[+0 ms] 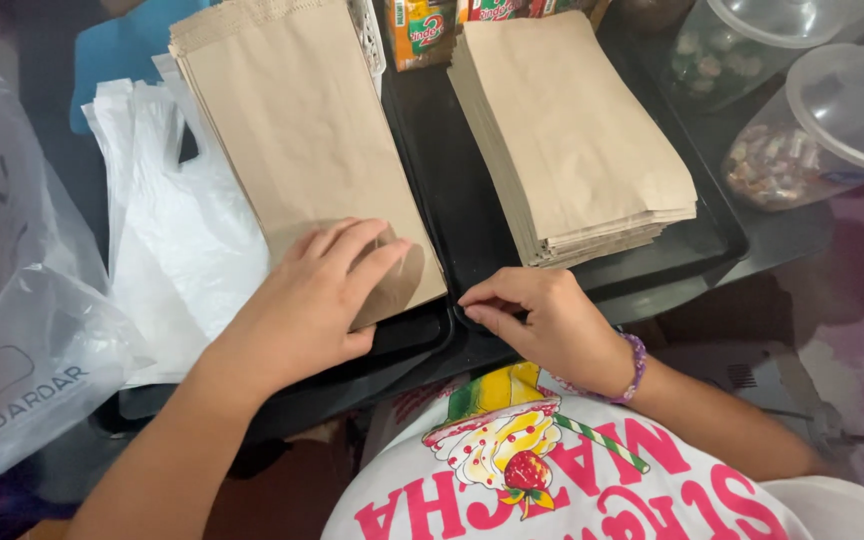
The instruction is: Counting and organizing stacks of brown paper bags on a counter
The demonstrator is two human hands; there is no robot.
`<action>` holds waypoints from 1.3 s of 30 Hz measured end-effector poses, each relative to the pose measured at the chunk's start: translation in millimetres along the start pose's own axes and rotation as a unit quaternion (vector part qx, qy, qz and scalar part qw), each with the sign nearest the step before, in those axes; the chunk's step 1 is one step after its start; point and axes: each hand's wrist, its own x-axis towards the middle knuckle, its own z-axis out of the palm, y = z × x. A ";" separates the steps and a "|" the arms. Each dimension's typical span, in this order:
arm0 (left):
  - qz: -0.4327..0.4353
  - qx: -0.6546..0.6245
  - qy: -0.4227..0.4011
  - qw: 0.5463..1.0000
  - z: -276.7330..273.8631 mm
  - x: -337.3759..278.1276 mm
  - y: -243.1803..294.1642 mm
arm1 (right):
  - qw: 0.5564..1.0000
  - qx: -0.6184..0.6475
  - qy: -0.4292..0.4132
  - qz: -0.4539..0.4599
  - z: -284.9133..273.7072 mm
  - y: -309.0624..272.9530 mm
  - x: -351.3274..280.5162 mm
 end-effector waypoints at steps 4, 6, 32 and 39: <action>-0.053 0.065 -0.029 0.996 2.5 4.2 13.7 | 1.000 0.022 -0.008 0.011 -2.3 -2.0 -0.2; -0.032 0.138 0.135 0.981 23.0 -0.3 3.0 | 0.996 0.058 -0.010 0.072 -5.3 -3.9 0.7; -0.087 -0.150 0.239 0.955 -0.4 22.3 21.1 | 0.914 -0.369 -0.092 -0.144 17.3 -14.0 14.5; 0.010 -0.104 0.202 0.974 -10.2 19.3 28.2 | 0.888 0.448 -0.023 0.099 50.4 26.8 17.8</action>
